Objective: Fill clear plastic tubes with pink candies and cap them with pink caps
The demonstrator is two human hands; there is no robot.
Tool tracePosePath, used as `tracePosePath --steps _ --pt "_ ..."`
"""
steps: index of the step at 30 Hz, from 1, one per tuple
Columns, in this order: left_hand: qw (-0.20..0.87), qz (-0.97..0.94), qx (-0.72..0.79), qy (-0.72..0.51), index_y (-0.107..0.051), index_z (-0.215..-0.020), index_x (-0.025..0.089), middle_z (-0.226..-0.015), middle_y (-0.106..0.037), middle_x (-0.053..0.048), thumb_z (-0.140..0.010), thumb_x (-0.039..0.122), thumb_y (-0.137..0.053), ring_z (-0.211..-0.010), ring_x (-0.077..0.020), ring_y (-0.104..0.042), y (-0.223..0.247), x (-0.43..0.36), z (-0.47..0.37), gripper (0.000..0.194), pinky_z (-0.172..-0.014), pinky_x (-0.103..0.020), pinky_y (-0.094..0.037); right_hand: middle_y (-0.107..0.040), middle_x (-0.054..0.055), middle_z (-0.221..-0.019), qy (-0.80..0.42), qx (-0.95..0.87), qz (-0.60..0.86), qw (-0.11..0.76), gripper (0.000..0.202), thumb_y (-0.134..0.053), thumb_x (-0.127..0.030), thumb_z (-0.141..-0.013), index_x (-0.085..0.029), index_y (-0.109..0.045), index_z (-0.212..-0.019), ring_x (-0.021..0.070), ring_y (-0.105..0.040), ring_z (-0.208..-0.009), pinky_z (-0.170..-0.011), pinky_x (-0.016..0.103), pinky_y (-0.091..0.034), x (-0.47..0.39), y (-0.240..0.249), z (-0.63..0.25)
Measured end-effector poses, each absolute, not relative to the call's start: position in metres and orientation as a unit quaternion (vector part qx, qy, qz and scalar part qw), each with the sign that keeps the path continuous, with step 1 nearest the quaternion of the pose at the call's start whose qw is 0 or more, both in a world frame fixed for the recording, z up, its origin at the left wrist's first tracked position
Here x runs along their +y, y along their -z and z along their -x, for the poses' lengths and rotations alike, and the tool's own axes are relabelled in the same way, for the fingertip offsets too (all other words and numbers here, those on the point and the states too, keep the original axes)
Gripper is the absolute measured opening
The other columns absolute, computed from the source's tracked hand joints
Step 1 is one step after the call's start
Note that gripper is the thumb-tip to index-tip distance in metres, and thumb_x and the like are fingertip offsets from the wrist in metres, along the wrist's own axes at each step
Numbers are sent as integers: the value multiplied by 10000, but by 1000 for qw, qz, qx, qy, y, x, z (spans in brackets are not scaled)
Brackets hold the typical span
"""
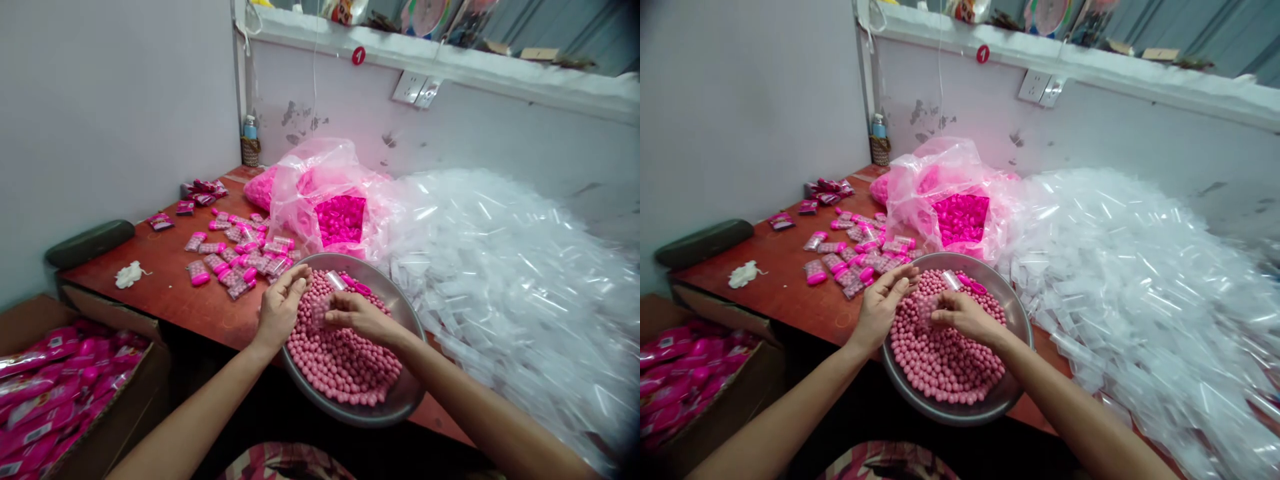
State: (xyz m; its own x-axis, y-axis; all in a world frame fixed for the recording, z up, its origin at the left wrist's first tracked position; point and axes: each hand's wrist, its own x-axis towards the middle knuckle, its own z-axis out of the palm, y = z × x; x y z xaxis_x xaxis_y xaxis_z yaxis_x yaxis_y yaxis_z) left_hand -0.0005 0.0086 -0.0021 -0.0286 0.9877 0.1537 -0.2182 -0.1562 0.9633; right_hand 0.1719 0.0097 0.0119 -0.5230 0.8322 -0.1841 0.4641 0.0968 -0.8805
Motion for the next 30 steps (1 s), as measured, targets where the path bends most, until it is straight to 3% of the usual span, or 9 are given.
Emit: tracePosePath --steps 3,6,11,15,18,26,30 --pt "505 -534 413 -537 -611 -1084 163 -1101 -645 -83 -808 320 -558 -1024 -213 -594 -3 5 -4 321 -919 -351 -459 -590 17 -788 -601 -591 434 318 191 -607 -310 -778 -146 -532 -840 135 -590 -747 -719 294 -491 -2 -21 -182" --pt "545 -600 372 -453 -650 -1007 163 -962 -681 -61 -777 294 -595 -934 -216 -616 -8 -2 -12 270 -850 -331 -484 -580 2 -788 -580 -564 445 385 234 -668 -330 -727 -165 -544 -838 131 -581 -737 -711 288 -498 -14 -25 -186" --pt "608 -597 324 -411 -649 -915 143 -817 -642 -34 -795 256 -554 -780 -172 -600 -13 -8 -19 190 -701 -260 -489 -610 18 -813 -459 -645 485 372 218 -605 -340 -788 -182 -543 -925 141 -595 -722 -672 281 -503 -22 -32 -200" --pt "616 -628 298 -371 -662 -809 133 -739 -606 -11 -787 229 -561 -713 -141 -562 -13 -7 -16 141 -675 -230 -452 -603 72 -1078 -290 -796 429 313 286 -510 -268 -865 -219 -515 -1147 164 -594 -926 -815 312 -484 -22 -46 -213" --pt "641 -621 284 -350 -677 -870 132 -778 -630 -23 -790 226 -555 -732 -152 -575 -12 -8 -14 174 -708 -252 -456 -594 77 -1110 -226 -865 359 268 293 -466 -225 -891 -233 -530 -1176 171 -564 -1012 -855 312 -472 -21 -50 -211" --pt "596 -657 322 -330 -645 -1096 169 -987 -674 -66 -804 246 -536 -915 -217 -598 -10 -6 -10 322 -818 -313 -467 -612 77 -1092 -157 -858 349 344 327 -473 -179 -891 -236 -499 -1212 153 -585 -1006 -838 287 -507 -29 -21 -204" --pt "602 -679 299 -295 -640 -1108 165 -968 -680 -60 -810 213 -527 -888 -203 -597 -10 -6 -11 322 -800 -288 -457 -627 76 -1076 -115 -833 366 398 355 -514 -147 -866 -235 -493 -1210 146 -601 -991 -827 262 -523 -44 -6 -201"
